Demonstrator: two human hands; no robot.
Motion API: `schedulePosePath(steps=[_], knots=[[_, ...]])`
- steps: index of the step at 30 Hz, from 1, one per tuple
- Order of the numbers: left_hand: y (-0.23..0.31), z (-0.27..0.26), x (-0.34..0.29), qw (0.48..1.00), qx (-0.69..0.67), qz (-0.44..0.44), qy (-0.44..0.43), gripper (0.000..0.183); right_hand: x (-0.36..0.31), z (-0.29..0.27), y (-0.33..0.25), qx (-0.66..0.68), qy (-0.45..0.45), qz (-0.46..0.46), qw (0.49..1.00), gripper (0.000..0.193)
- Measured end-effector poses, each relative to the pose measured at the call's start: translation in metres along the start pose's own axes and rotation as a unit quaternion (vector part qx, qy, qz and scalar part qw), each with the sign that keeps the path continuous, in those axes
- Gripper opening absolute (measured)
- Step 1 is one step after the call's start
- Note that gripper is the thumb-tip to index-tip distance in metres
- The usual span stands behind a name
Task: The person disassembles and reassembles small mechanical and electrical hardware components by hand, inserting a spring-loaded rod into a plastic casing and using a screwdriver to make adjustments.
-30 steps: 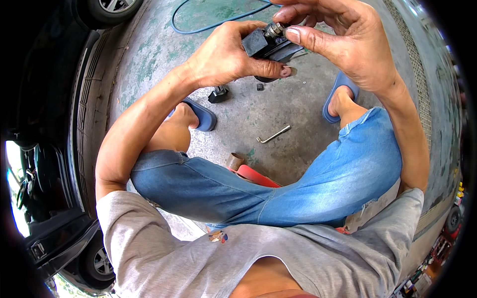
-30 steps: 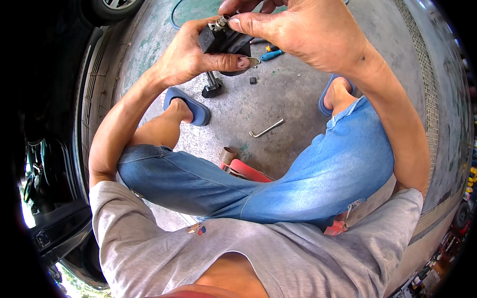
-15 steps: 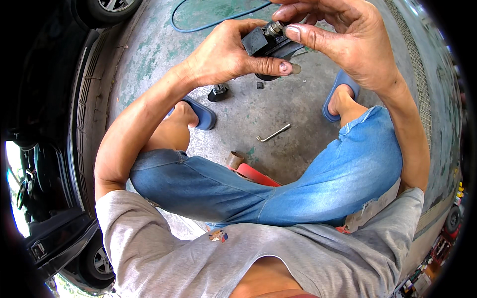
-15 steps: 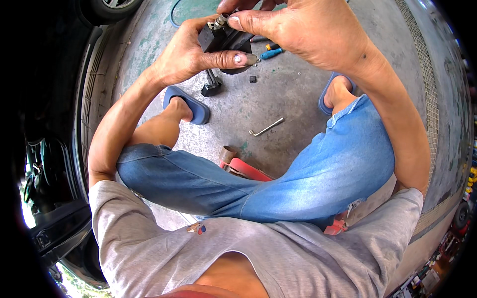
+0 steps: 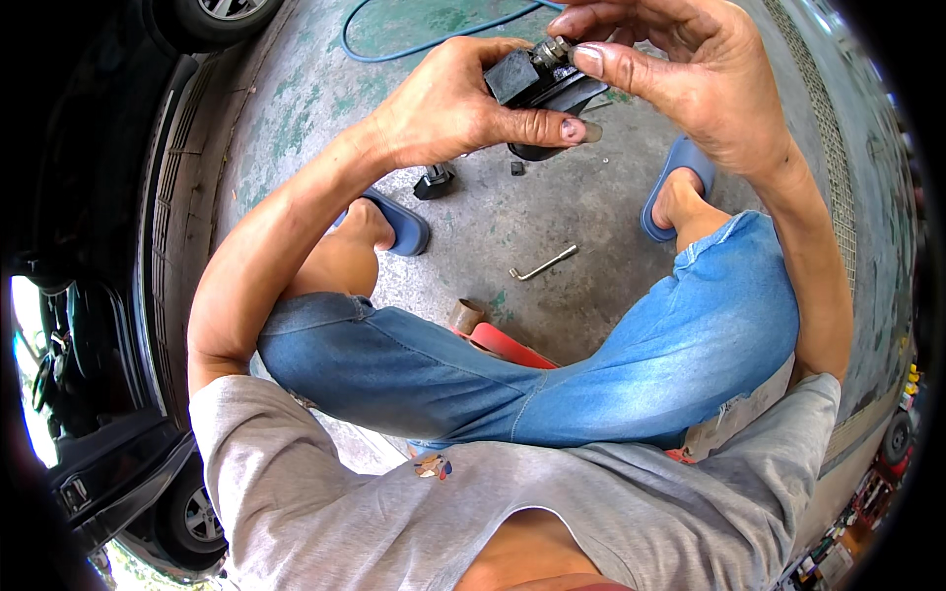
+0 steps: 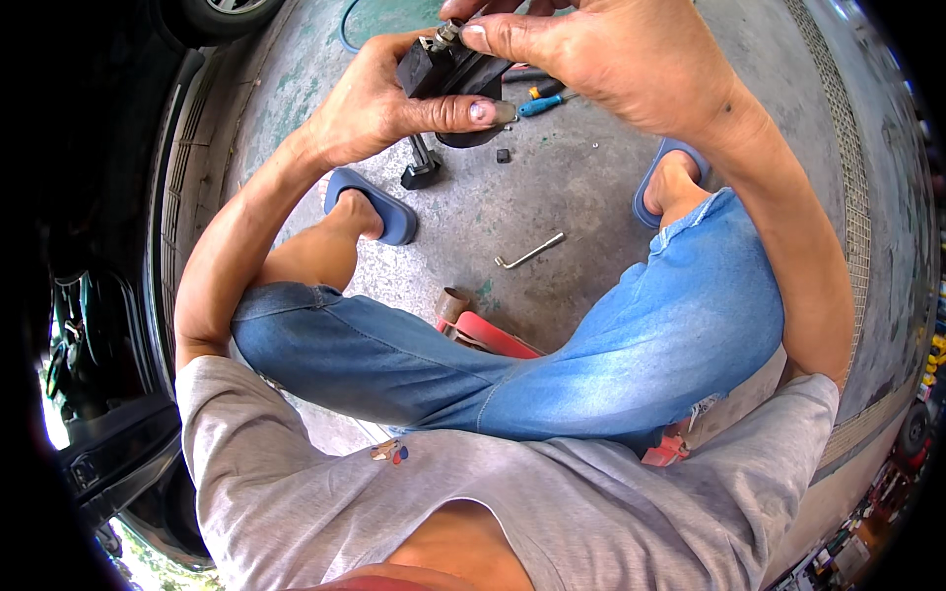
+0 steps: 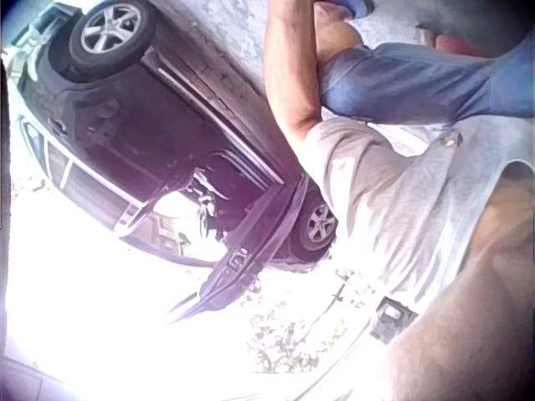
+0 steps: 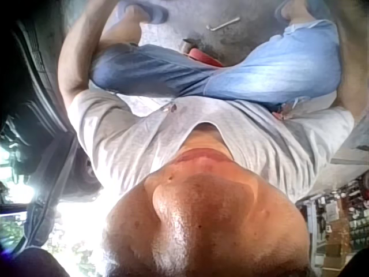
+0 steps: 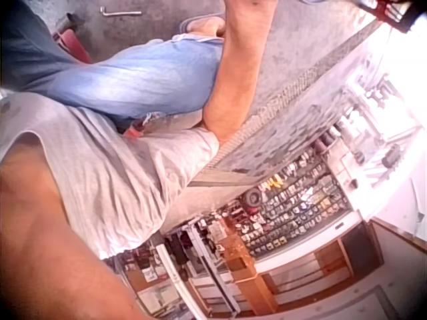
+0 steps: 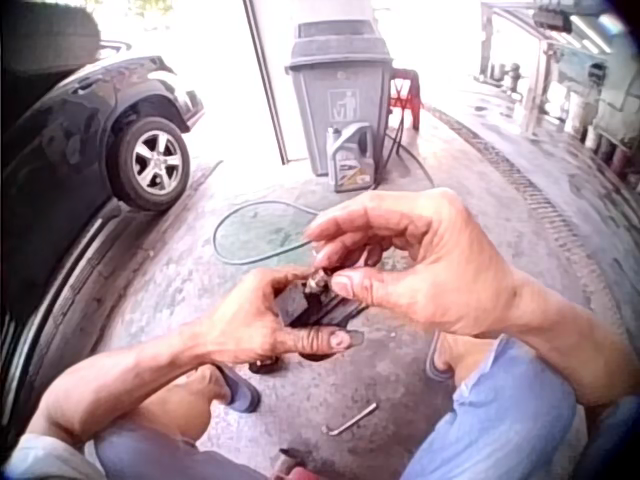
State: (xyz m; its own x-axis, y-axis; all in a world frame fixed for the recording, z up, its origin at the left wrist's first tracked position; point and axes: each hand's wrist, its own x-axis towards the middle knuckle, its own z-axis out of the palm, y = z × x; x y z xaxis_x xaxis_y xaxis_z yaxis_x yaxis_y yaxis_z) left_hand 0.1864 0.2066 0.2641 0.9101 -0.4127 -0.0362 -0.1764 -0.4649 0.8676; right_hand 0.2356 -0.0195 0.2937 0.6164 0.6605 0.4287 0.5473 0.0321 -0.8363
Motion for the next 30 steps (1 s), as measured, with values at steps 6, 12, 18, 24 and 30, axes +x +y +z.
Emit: schedulePosePath(steps=[6,12,18,24,30], knots=[[0.000,0.000,0.000,1.000,0.020,-0.005,0.001,0.057,0.000,0.001,0.001,0.004,0.004,0.003,1.000,0.039],[0.000,0.000,0.000,1.000,0.011,-0.003,0.001,0.056,0.000,0.000,0.001,0.006,0.006,0.004,1.000,0.039],[-0.001,-0.001,-0.001,1.000,0.018,-0.018,0.006,0.056,0.001,0.004,-0.031,-0.024,0.005,0.054,0.998,0.040],[0.001,-0.001,-0.001,0.999,0.033,-0.016,0.019,0.058,0.001,-0.001,0.000,0.007,0.014,0.001,1.000,0.040],[0.002,-0.001,0.000,0.999,0.034,-0.012,0.026,0.059,-0.002,0.004,-0.010,-0.020,0.018,-0.013,1.000,0.039]])
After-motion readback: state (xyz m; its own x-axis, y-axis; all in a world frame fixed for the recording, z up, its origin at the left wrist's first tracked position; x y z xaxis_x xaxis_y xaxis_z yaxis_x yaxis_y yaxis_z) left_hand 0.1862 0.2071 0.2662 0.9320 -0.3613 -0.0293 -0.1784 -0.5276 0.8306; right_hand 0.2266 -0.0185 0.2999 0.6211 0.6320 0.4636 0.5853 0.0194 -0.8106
